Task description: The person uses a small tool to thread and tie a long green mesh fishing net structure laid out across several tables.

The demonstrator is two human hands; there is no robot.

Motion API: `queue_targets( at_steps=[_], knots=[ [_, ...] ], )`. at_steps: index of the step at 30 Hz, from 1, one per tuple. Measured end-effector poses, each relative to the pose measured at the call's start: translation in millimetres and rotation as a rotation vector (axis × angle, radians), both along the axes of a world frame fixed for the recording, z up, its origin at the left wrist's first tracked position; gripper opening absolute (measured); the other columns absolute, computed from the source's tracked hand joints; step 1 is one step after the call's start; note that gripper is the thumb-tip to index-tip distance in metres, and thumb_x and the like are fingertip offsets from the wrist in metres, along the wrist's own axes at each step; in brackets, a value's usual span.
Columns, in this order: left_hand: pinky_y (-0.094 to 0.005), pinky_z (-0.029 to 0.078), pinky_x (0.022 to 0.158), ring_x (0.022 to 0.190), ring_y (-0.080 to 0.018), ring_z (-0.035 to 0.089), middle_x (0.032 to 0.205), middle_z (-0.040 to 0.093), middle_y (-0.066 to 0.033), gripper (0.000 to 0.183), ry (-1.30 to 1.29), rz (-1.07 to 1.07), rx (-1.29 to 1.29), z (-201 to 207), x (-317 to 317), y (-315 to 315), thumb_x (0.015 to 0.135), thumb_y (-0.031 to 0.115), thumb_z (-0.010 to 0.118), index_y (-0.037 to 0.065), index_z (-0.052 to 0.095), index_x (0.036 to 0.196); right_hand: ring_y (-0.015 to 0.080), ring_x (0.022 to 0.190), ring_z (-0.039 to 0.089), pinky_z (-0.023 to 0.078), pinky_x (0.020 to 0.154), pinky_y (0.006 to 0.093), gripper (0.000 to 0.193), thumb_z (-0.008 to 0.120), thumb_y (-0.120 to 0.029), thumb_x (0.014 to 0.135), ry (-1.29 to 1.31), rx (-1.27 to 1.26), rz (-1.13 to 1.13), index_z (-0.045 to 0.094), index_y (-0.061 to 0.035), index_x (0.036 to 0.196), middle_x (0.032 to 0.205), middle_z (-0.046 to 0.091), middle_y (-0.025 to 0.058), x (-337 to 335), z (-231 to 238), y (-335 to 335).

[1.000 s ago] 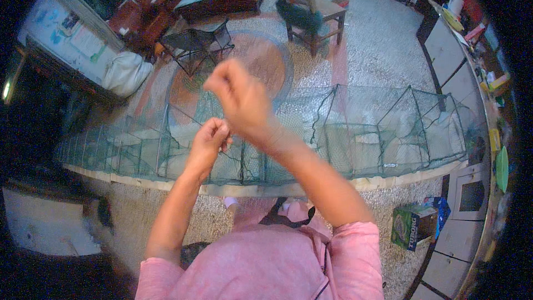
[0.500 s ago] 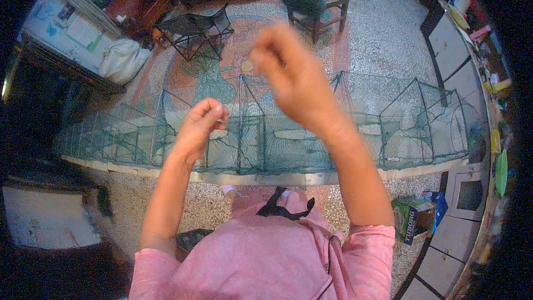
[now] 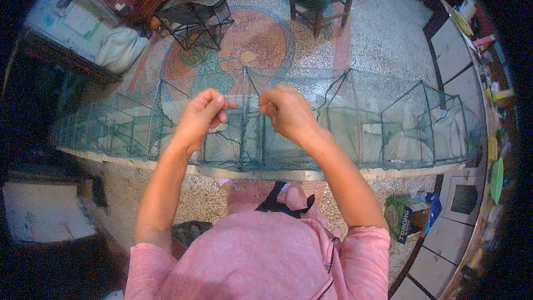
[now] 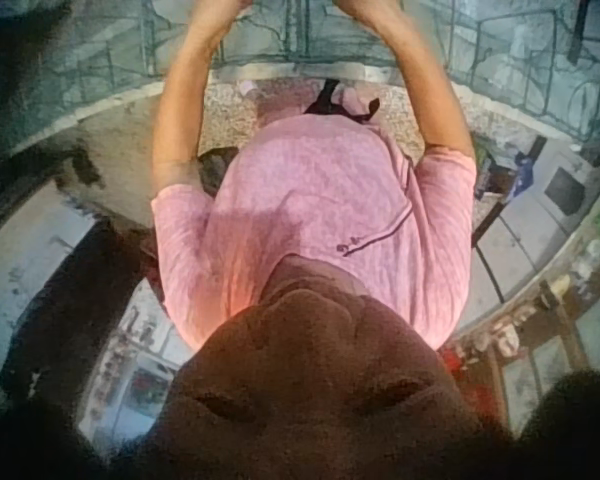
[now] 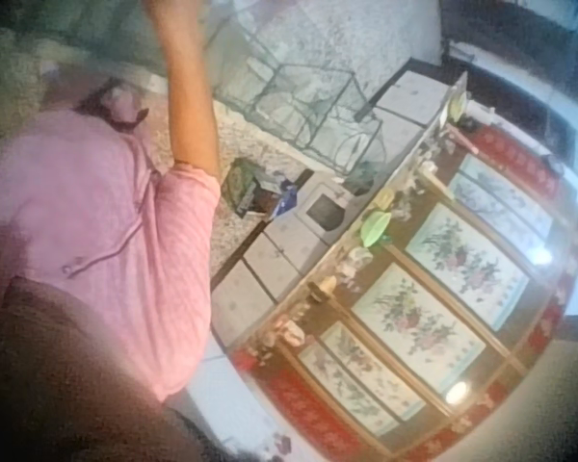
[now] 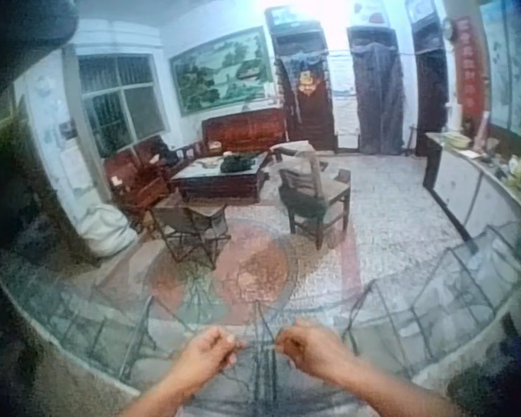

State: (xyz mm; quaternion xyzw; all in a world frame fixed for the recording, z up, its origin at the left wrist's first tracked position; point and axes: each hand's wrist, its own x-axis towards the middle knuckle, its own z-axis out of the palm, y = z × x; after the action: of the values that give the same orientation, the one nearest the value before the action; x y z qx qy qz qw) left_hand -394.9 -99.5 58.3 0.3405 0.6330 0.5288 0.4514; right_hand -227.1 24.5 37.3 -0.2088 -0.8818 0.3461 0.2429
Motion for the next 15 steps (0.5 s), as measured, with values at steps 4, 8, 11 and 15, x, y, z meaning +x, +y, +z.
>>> queue_targets(
  at_steps=[4, 8, 11, 15],
  knots=[
    [-0.0155, 0.034, 0.048, 0.057, -0.0031, 0.045, 0.093, 0.063, -0.0073, 0.014, 0.034, -0.013, -0.024, -7.3, -1.5, -1.0, 0.091, 0.02, 0.046, 0.009, 0.046, 0.082, 0.0277, 0.065, 0.052, 0.042, 0.059, 0.0357, 0.007, 0.062, -0.003, 0.071, 0.06, -0.131, -0.003, 0.057, -0.0052, 0.074, 0.065, 0.052, 0.0107, -4.1, -9.7, -2.5],
    [-0.0163, 0.033, 0.047, 0.056, -0.004, 0.045, 0.086, 0.062, -0.0054, 0.015, 0.057, -0.011, 0.039, -10.8, -1.0, -0.5, 0.092, 0.02, 0.045, 0.009, 0.047, 0.082, 0.0104, 0.063, 0.045, 0.038, 0.055, 0.0237, 0.011, 0.063, -0.002, 0.073, 0.172, -0.257, 0.013, 0.058, -0.0053, 0.083, 0.075, 0.048, 0.0015, -10.2, -14.7, -5.5],
    [-0.018, 0.033, 0.047, 0.054, -0.0059, 0.044, 0.073, 0.057, -0.0027, 0.017, 0.067, 0.07, -0.025, -10.4, -4.8, -2.5, 0.092, 0.021, 0.043, 0.008, 0.048, 0.082, 0.0101, 0.062, 0.043, 0.037, 0.054, 0.0226, 0.018, 0.066, -0.007, 0.071, 0.217, -0.183, 0.021, 0.058, -0.0075, 0.088, 0.077, 0.045, 0.0004, -20.7, -1.0, -15.0],
    [-0.02, 0.034, 0.048, 0.052, -0.0081, 0.043, 0.063, 0.051, -0.0018, 0.018, -0.068, 0.136, 0.009, -12.1, -8.4, -3.8, 0.091, 0.02, 0.043, 0.006, 0.048, 0.08, 0.0164, 0.069, 0.046, 0.038, 0.058, 0.0264, 0.018, 0.067, -0.007, 0.069, 0.192, -0.152, 0.065, 0.058, -0.0087, 0.084, 0.078, 0.046, 0.0042, -33.6, 2.4, -26.1]
  ],
)
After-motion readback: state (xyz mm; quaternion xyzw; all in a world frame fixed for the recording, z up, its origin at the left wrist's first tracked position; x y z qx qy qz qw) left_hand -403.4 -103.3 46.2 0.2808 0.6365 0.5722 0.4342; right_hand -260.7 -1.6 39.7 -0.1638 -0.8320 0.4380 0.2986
